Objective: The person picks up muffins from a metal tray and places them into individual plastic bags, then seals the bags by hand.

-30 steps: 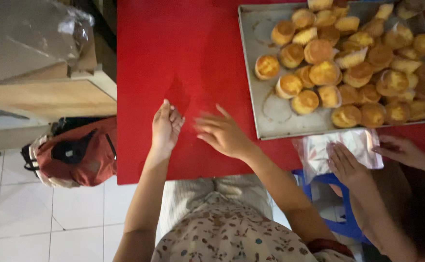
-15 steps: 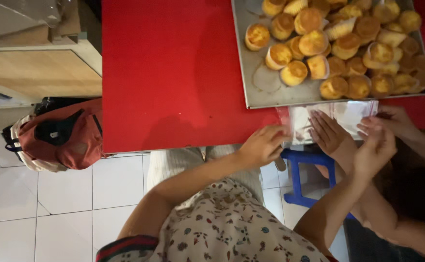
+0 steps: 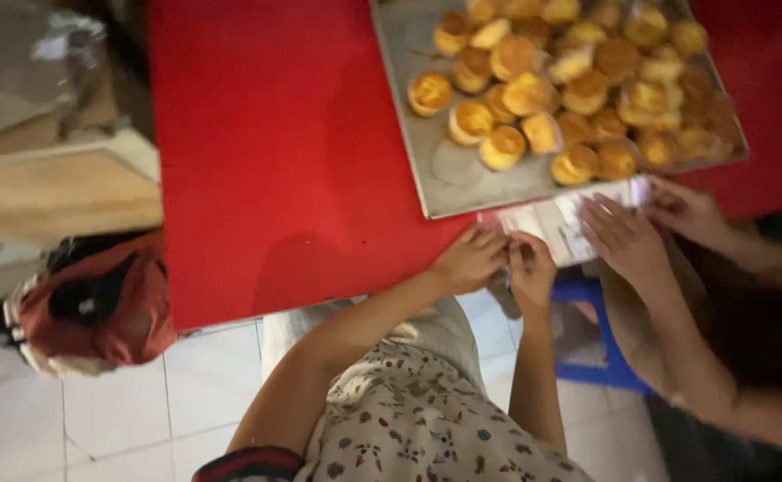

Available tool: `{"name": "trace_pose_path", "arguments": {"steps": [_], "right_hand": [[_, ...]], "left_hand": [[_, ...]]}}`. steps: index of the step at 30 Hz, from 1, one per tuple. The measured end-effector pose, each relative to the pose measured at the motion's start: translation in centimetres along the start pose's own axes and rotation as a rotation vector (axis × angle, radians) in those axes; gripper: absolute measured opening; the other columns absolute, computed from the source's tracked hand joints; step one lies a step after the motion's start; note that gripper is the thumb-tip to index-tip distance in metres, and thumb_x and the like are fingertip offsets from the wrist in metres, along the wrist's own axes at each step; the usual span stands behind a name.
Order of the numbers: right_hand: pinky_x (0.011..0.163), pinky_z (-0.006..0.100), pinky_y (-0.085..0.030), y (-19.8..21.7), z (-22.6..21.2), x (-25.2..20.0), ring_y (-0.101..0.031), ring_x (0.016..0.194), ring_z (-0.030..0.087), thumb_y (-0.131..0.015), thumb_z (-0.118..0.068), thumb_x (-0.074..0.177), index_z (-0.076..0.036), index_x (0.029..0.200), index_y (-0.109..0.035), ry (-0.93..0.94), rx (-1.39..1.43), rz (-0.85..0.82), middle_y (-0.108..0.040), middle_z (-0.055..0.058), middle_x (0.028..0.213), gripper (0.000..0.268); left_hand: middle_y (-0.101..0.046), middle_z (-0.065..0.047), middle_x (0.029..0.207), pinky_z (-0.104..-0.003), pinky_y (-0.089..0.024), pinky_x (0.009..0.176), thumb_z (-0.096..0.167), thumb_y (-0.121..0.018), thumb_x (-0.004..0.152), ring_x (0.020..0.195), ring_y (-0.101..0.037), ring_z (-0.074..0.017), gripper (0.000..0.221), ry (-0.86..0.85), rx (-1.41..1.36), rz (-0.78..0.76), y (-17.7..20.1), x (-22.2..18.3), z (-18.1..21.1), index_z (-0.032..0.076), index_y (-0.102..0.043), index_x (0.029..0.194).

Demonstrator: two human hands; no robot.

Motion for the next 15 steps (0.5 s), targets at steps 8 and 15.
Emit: {"name": "trace_pose_path", "arguments": {"steps": [8, 15], "right_hand": [[0.083, 0.034, -0.046, 0.0, 1.0, -0.2, -0.062, 0.090, 0.024, -0.062, -0.002, 0.083, -0.008, 0.099, -0.067, -0.111, 0.043, -0.072, -0.066, 0.007, 0.092, 0.018], [0.083, 0.039, -0.045, -0.3, 1.3, -0.3, -0.061, 0.092, 0.032, -0.060, -0.005, 0.087, -0.003, 0.099, -0.065, -0.053, 0.012, -0.133, -0.065, 0.015, 0.094, 0.013]], "left_hand": [[-0.041, -0.005, 0.134, -0.058, -0.024, 0.102, 0.040, -0.056, 0.081, 0.129, -0.035, -0.0259, 0.025, 0.088, -0.054, -0.300, -2.3, -0.8, -0.7, 0.024, -0.062, 0.099], [-0.041, -0.008, 0.135, -0.061, -0.021, 0.103, 0.038, -0.052, 0.084, 0.130, -0.037, -0.0282, 0.028, 0.131, -0.089, -0.216, -2.7, -0.5, -0.6, 0.021, -0.062, 0.104]]}}
Point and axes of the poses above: each hand's wrist, its own x-axis towards the middle knuckle, its own y-axis out of the back of the hand, z = x × y, the point moved 8 cm from there along x, towards the middle knuckle
